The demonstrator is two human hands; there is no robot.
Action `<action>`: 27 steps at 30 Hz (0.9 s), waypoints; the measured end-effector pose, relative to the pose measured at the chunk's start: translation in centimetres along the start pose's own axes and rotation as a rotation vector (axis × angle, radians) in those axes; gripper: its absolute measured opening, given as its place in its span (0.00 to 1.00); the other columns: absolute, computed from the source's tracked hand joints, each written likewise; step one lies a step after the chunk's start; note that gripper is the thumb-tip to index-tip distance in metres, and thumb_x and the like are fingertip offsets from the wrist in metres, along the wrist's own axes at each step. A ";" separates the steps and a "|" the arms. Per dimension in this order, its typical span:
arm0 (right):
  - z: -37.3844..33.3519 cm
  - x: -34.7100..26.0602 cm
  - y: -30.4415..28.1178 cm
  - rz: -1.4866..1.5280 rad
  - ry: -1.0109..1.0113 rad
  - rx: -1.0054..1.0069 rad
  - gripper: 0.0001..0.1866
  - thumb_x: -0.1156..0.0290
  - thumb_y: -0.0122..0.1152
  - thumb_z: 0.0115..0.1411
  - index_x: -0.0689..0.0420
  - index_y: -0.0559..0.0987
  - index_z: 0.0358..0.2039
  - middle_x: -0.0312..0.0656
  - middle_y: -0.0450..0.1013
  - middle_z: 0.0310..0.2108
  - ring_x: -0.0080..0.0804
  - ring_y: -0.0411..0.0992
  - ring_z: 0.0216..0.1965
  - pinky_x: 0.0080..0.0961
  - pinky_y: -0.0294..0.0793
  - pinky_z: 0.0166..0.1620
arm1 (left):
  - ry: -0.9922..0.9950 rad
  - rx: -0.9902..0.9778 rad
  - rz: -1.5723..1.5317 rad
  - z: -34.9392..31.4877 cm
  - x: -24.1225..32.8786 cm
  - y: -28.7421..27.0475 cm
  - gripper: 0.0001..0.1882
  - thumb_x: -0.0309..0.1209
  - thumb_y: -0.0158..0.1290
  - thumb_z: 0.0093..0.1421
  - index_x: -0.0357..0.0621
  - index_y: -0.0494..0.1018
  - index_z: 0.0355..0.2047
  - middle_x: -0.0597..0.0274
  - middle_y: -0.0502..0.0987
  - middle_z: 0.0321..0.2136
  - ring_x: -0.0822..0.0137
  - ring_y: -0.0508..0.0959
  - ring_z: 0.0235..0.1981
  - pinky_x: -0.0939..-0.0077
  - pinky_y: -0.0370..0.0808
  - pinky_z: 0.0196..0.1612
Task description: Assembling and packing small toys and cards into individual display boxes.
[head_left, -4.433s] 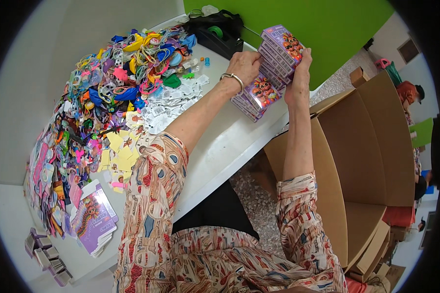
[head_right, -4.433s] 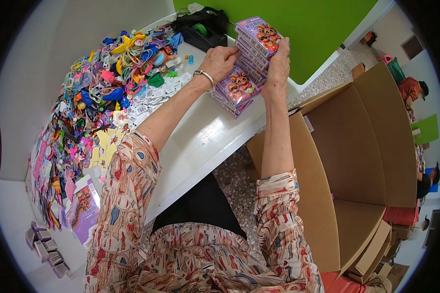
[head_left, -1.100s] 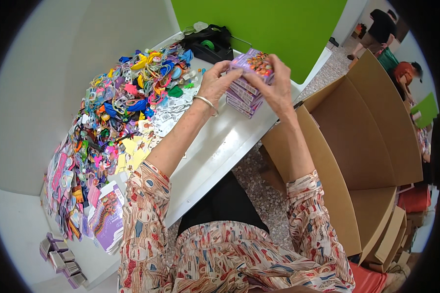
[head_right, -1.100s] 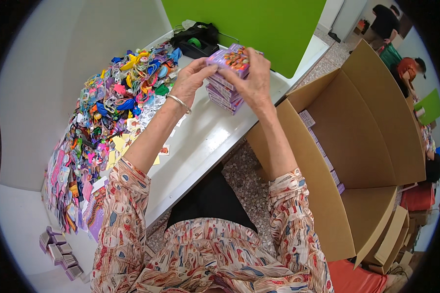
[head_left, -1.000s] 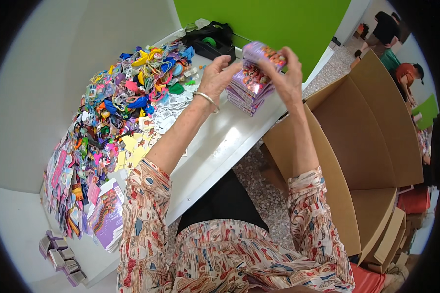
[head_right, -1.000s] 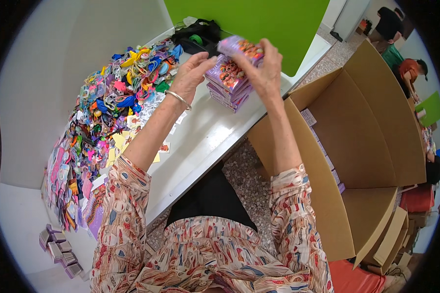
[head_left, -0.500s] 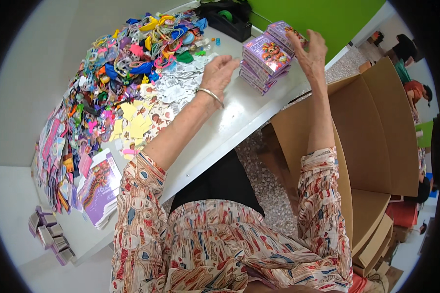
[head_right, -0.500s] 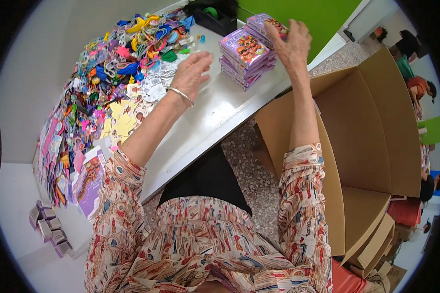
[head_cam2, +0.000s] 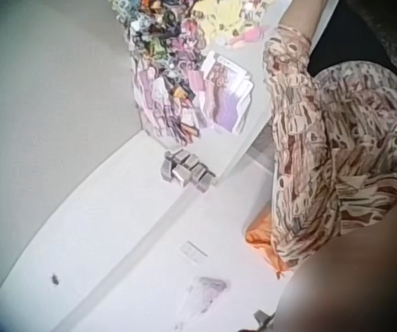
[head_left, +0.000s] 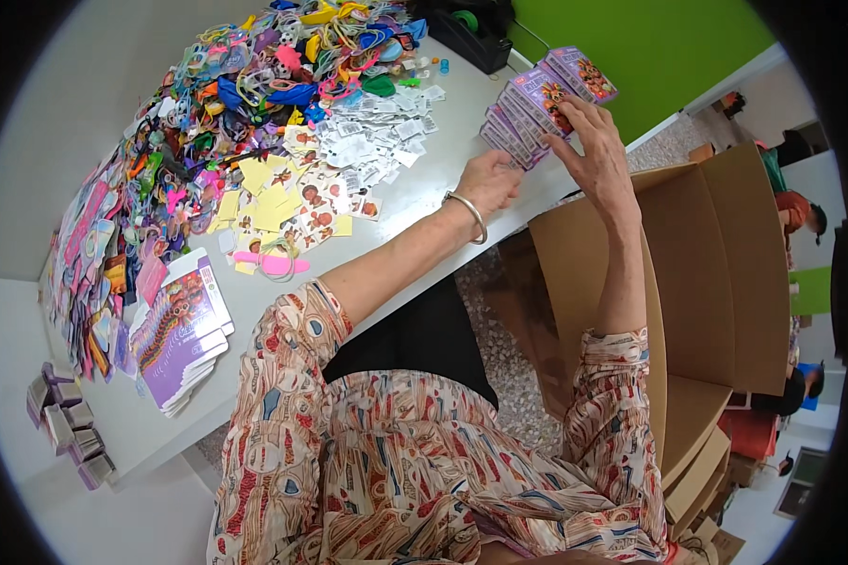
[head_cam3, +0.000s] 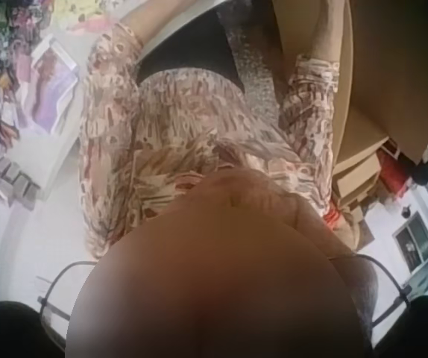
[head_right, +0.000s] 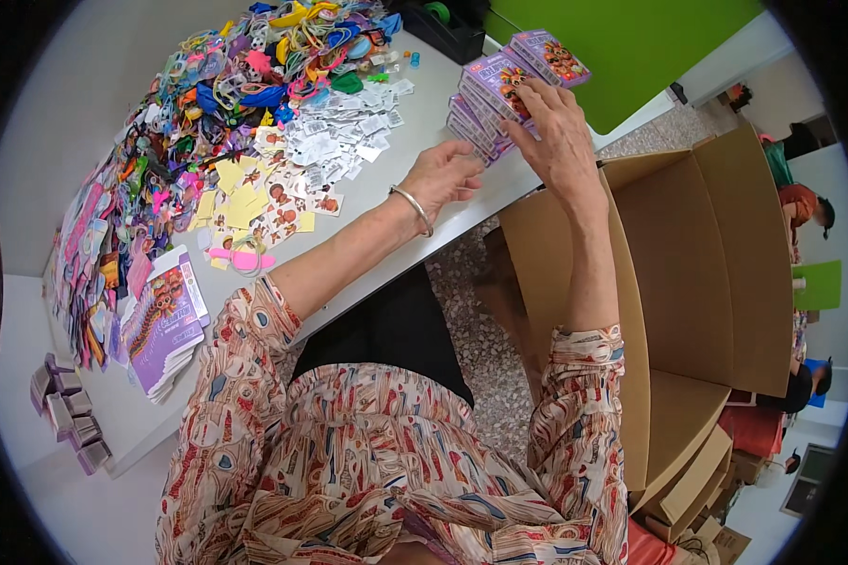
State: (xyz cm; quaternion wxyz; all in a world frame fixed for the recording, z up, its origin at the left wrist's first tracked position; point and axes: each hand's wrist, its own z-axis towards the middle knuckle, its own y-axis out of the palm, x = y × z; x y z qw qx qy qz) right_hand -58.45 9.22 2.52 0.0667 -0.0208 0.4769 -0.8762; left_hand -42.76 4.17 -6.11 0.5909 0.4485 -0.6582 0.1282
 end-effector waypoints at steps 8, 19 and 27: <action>0.0 0.5 0.3 0.046 0.088 -0.038 0.24 0.66 0.65 0.55 0.64 0.74 0.50 0.47 0.70 0.53 0.44 0.67 0.53 0.35 0.67 0.55 | 0.040 0.017 0.064 -0.3 0.4 -0.4 0.32 0.31 0.57 0.58 0.37 0.59 0.60 0.58 0.76 0.36 0.72 0.77 0.32 0.82 0.74 0.32; -0.1 1.4 0.1 0.107 0.097 -0.064 0.24 0.65 0.65 0.55 0.64 0.74 0.50 0.48 0.71 0.52 0.44 0.68 0.53 0.34 0.67 0.55 | 0.019 -0.121 0.085 -1.2 -0.7 2.1 0.46 0.30 0.54 0.59 0.44 0.35 0.68 0.56 0.79 0.34 0.71 0.79 0.28 0.79 0.75 0.33; 0.1 1.9 0.2 0.102 0.086 -0.082 0.24 0.65 0.65 0.55 0.64 0.74 0.50 0.48 0.71 0.53 0.43 0.67 0.54 0.34 0.67 0.55 | 0.013 -0.154 0.099 -0.9 -0.9 2.4 0.50 0.30 0.54 0.59 0.44 0.27 0.68 0.55 0.78 0.33 0.71 0.78 0.27 0.80 0.75 0.31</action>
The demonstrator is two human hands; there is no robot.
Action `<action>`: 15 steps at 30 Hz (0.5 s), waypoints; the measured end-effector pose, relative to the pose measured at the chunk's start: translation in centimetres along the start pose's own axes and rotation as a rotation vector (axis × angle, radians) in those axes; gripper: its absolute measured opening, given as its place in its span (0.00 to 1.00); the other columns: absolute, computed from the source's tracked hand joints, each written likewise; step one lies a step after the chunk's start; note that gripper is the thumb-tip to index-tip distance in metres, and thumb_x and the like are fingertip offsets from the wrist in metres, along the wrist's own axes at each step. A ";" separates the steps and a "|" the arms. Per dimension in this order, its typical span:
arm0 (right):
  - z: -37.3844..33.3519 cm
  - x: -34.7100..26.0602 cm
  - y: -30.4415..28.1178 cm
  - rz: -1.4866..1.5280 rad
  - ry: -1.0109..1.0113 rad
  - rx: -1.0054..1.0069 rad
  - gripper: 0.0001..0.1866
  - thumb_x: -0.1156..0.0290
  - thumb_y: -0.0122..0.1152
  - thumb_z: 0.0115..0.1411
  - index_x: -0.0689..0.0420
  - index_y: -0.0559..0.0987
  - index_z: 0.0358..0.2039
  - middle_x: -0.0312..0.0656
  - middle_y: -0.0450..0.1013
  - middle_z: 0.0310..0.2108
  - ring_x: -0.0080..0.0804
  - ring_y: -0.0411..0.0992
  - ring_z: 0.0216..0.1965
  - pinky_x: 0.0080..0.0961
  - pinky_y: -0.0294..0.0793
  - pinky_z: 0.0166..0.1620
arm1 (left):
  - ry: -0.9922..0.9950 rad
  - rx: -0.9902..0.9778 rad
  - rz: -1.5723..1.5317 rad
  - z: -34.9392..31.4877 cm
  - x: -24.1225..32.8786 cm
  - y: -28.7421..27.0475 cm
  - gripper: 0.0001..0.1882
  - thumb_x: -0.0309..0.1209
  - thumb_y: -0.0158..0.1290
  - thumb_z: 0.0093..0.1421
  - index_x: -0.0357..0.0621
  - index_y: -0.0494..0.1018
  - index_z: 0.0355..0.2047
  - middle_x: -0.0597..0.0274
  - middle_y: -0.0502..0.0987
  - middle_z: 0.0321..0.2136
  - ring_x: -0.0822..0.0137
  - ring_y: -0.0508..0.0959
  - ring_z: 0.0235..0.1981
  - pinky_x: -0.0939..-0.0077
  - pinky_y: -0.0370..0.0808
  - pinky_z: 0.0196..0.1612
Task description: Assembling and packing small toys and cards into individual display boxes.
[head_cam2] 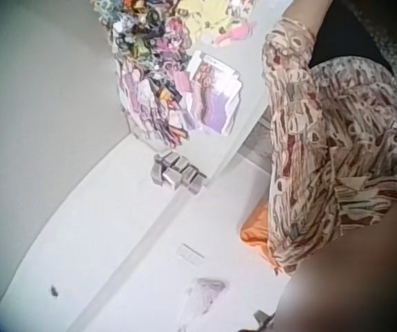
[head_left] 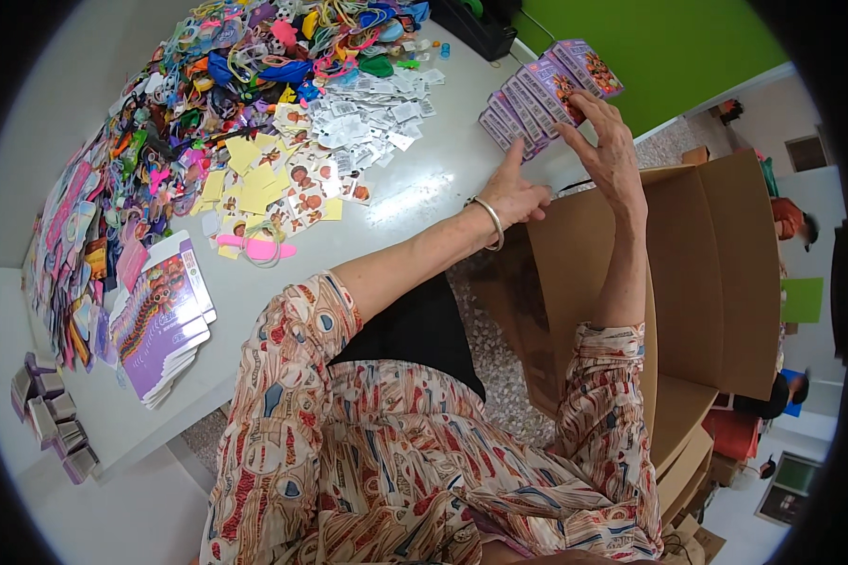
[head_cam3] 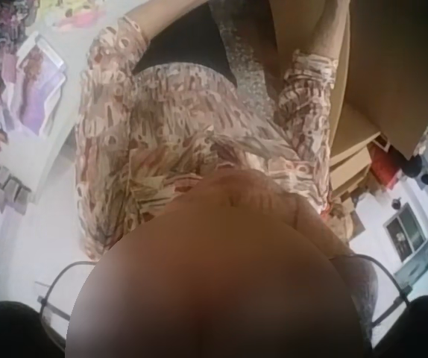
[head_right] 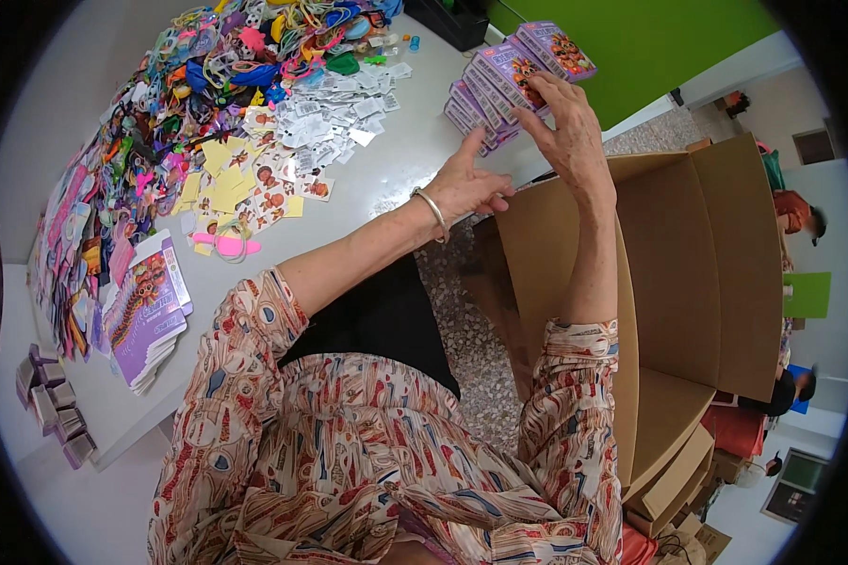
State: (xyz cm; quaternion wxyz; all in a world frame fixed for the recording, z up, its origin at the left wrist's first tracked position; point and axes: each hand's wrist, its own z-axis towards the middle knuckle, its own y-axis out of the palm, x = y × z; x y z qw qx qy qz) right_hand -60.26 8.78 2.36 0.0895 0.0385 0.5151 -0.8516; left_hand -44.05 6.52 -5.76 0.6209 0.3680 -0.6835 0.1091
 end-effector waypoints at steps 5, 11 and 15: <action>0.1 0.1 0.0 0.020 0.017 -0.010 0.24 0.65 0.65 0.55 0.63 0.75 0.50 0.47 0.71 0.53 0.42 0.67 0.55 0.34 0.67 0.54 | -0.032 0.021 -0.061 0.2 -0.5 -0.7 0.52 0.30 0.55 0.58 0.43 0.25 0.67 0.57 0.78 0.31 0.71 0.78 0.26 0.81 0.74 0.28; 0.0 0.2 0.0 0.013 0.010 -0.014 0.24 0.65 0.65 0.55 0.63 0.75 0.50 0.47 0.71 0.53 0.42 0.67 0.55 0.34 0.67 0.55 | -0.064 0.022 -0.077 0.9 -0.2 0.3 0.52 0.27 0.55 0.52 0.45 0.30 0.68 0.60 0.74 0.25 0.70 0.75 0.20 0.79 0.70 0.22; -0.2 0.1 -0.2 0.028 0.024 -0.005 0.24 0.65 0.65 0.55 0.63 0.75 0.50 0.47 0.71 0.53 0.42 0.67 0.54 0.34 0.67 0.55 | -0.028 0.029 -0.029 1.0 -0.5 -0.1 0.56 0.31 0.57 0.57 0.42 0.22 0.66 0.56 0.77 0.32 0.69 0.78 0.25 0.79 0.74 0.26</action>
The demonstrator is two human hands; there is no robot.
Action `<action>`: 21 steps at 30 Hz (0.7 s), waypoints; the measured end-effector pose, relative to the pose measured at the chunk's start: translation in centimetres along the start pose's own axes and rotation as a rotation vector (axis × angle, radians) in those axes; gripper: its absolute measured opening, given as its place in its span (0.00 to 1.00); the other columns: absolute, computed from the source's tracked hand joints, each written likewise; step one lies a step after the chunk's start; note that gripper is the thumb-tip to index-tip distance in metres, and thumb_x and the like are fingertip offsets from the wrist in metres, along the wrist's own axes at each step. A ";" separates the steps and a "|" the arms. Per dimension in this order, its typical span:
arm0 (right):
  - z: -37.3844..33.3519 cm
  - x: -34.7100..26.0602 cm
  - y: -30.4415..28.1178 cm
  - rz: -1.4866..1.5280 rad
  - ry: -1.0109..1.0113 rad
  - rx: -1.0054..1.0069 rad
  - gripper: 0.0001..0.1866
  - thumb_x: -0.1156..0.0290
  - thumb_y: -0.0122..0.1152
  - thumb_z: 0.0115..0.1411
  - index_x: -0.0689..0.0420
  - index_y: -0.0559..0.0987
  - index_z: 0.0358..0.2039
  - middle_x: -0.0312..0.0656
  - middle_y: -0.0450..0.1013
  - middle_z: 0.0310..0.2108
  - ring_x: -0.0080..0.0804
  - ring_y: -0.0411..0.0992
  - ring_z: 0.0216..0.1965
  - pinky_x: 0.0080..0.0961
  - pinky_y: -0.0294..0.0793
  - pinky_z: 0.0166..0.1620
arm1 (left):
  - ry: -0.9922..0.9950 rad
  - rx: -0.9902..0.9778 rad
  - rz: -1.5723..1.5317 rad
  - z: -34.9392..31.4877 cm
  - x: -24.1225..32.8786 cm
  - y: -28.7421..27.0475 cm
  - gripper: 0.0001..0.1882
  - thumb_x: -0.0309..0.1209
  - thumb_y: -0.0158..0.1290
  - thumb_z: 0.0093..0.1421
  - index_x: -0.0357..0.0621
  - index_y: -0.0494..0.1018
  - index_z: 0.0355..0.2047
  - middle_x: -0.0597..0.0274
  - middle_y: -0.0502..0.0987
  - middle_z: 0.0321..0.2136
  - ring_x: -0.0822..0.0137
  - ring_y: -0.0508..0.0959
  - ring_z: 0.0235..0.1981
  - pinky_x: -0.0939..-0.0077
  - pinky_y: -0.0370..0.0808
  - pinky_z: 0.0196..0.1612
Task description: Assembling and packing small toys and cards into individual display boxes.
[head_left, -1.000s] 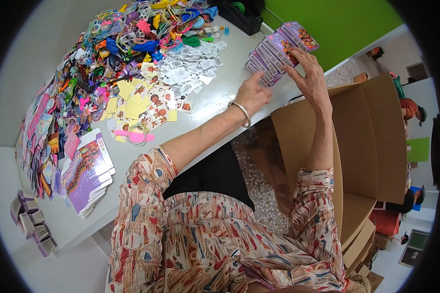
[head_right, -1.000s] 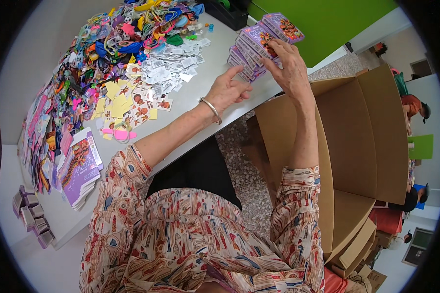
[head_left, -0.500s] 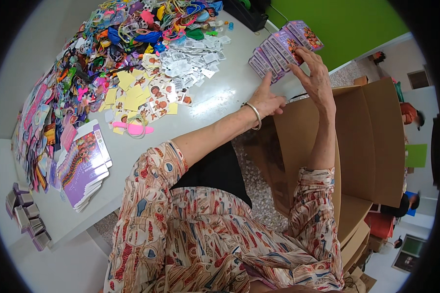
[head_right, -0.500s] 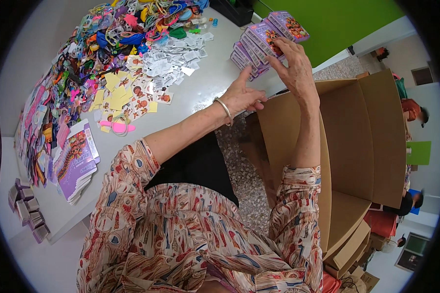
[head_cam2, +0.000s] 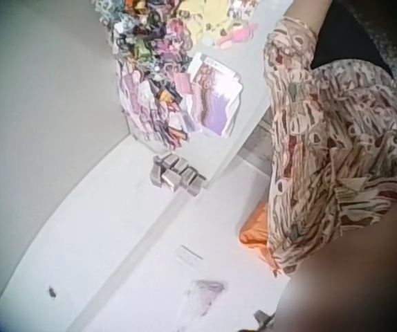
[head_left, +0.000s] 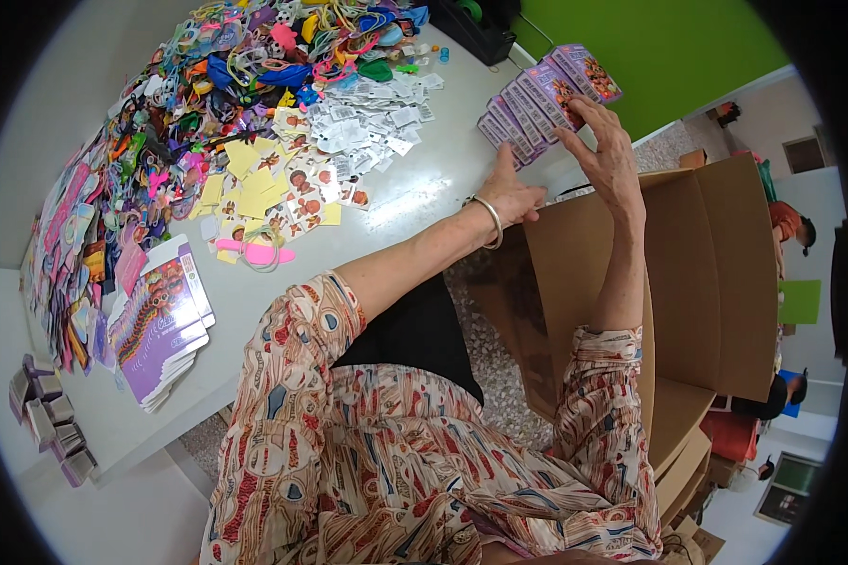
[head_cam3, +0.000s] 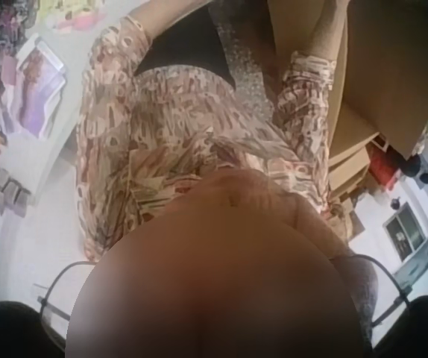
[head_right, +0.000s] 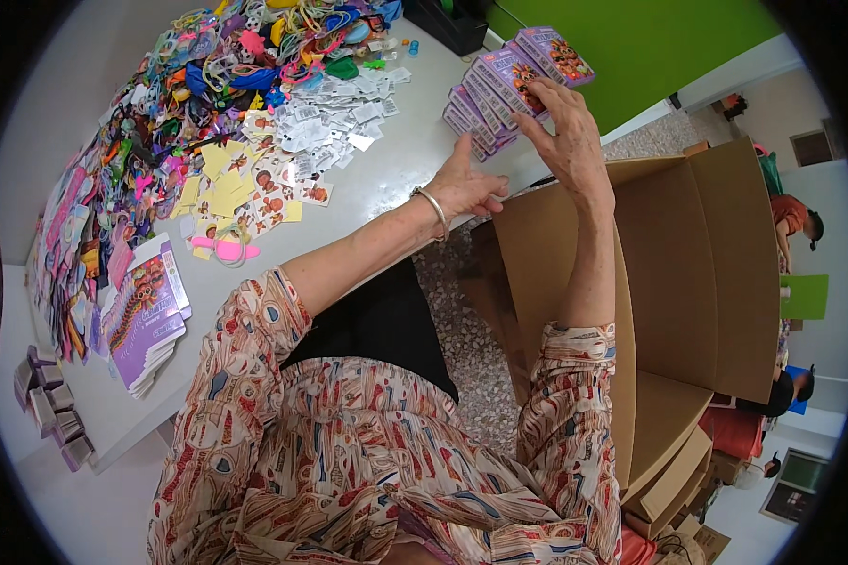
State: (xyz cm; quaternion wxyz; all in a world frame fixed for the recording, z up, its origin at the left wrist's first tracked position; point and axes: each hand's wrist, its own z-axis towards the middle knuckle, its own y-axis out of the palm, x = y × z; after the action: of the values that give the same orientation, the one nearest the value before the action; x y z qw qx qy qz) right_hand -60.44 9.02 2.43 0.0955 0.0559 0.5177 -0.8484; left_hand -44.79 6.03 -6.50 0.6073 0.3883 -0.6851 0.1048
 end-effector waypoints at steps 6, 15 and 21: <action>0.2 0.0 0.2 -0.040 -0.005 -0.008 0.25 0.64 0.65 0.55 0.62 0.74 0.50 0.46 0.71 0.53 0.43 0.67 0.55 0.34 0.66 0.56 | -0.014 0.021 0.143 0.5 0.6 0.4 0.55 0.32 0.56 0.57 0.38 0.21 0.65 0.53 0.77 0.32 0.69 0.78 0.24 0.79 0.75 0.26; 0.4 -0.7 -0.1 -0.017 0.004 -0.034 0.24 0.65 0.65 0.55 0.64 0.75 0.50 0.50 0.70 0.54 0.46 0.66 0.55 0.35 0.65 0.57 | 0.141 0.059 0.561 1.4 -0.7 0.3 0.52 0.31 0.56 0.55 0.27 0.28 0.65 0.52 0.77 0.28 0.67 0.78 0.24 0.75 0.76 0.28; 0.1 -0.2 0.0 -0.044 -0.035 0.005 0.23 0.66 0.64 0.56 0.63 0.74 0.50 0.45 0.71 0.53 0.43 0.67 0.54 0.35 0.66 0.56 | 0.335 0.195 0.580 0.7 0.3 0.4 0.52 0.32 0.56 0.54 0.26 0.30 0.64 0.50 0.79 0.27 0.64 0.79 0.25 0.71 0.77 0.32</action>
State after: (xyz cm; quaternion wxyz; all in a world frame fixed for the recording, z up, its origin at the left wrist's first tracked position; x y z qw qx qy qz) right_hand -60.25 8.91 2.49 0.0855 0.0297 0.5150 -0.8524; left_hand -45.55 5.78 -6.28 0.6163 0.2109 -0.6447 0.4001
